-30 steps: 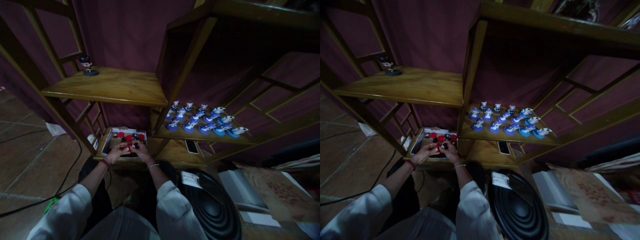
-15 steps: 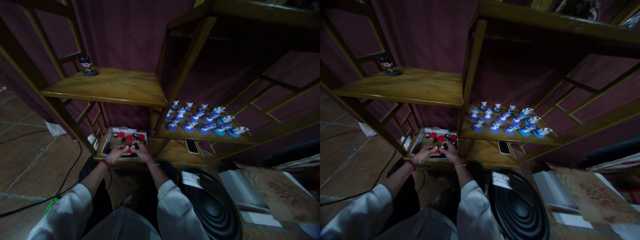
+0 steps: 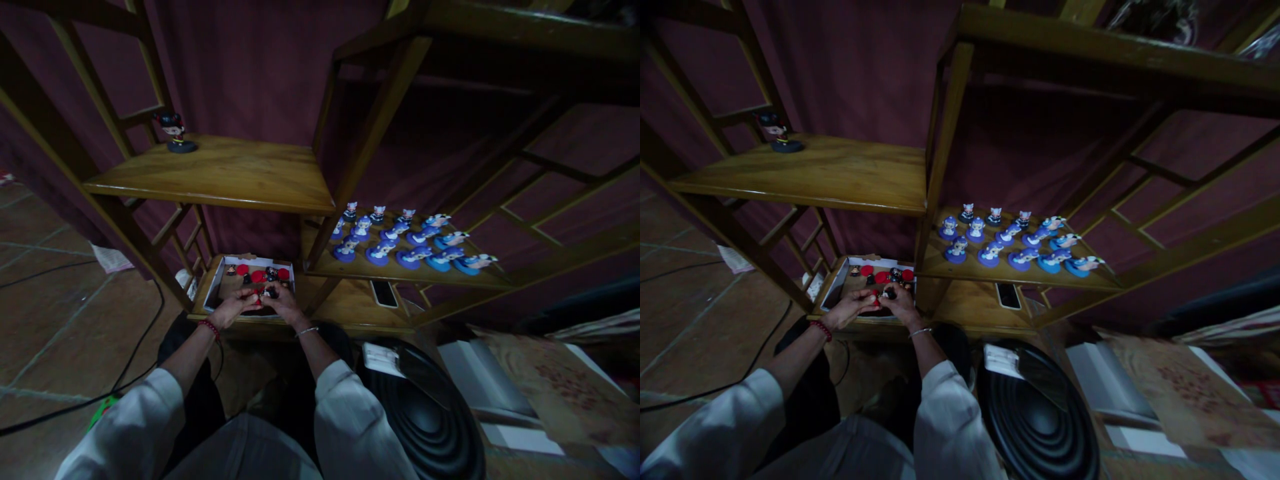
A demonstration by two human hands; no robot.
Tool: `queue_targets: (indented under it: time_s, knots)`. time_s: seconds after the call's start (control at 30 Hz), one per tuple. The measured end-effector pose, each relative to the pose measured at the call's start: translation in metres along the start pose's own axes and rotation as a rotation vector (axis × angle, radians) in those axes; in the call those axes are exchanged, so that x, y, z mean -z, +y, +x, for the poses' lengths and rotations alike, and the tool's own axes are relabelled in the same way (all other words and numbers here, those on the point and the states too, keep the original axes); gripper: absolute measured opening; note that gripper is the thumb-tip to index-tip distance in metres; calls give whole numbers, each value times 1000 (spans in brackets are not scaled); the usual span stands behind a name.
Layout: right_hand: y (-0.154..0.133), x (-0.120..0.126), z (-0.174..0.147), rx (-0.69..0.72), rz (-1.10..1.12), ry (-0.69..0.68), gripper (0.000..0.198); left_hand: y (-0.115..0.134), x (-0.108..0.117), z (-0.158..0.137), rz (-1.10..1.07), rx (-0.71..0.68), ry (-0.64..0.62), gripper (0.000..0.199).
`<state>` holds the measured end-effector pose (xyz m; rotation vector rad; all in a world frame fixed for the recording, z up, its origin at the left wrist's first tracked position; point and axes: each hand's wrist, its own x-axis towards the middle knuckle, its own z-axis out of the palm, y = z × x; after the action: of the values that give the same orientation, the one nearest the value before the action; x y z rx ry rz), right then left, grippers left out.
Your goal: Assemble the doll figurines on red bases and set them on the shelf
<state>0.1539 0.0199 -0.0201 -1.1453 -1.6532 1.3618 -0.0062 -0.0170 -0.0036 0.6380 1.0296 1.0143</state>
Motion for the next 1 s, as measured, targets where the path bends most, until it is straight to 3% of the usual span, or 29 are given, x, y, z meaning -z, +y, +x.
queue_targets:
  time_s: [0.2, 0.5, 0.8, 1.0]
  knots:
    - [-1, 0, -1, -4, 30, -8, 19, -1, 2, 2, -38, -19, -28, 35]
    - [2, -1, 0, 0, 59, 0, 21, -5, 5, 5, 50, -101, -56, 37]
    - [-4, -1, -1, -19, 65, 1, 21, -2, 2, 2, 38, -20, -22, 23]
    - [-6, 0, -2, -26, 17, 6, 22, -3, 4, 2, 93, 22, -39, 25]
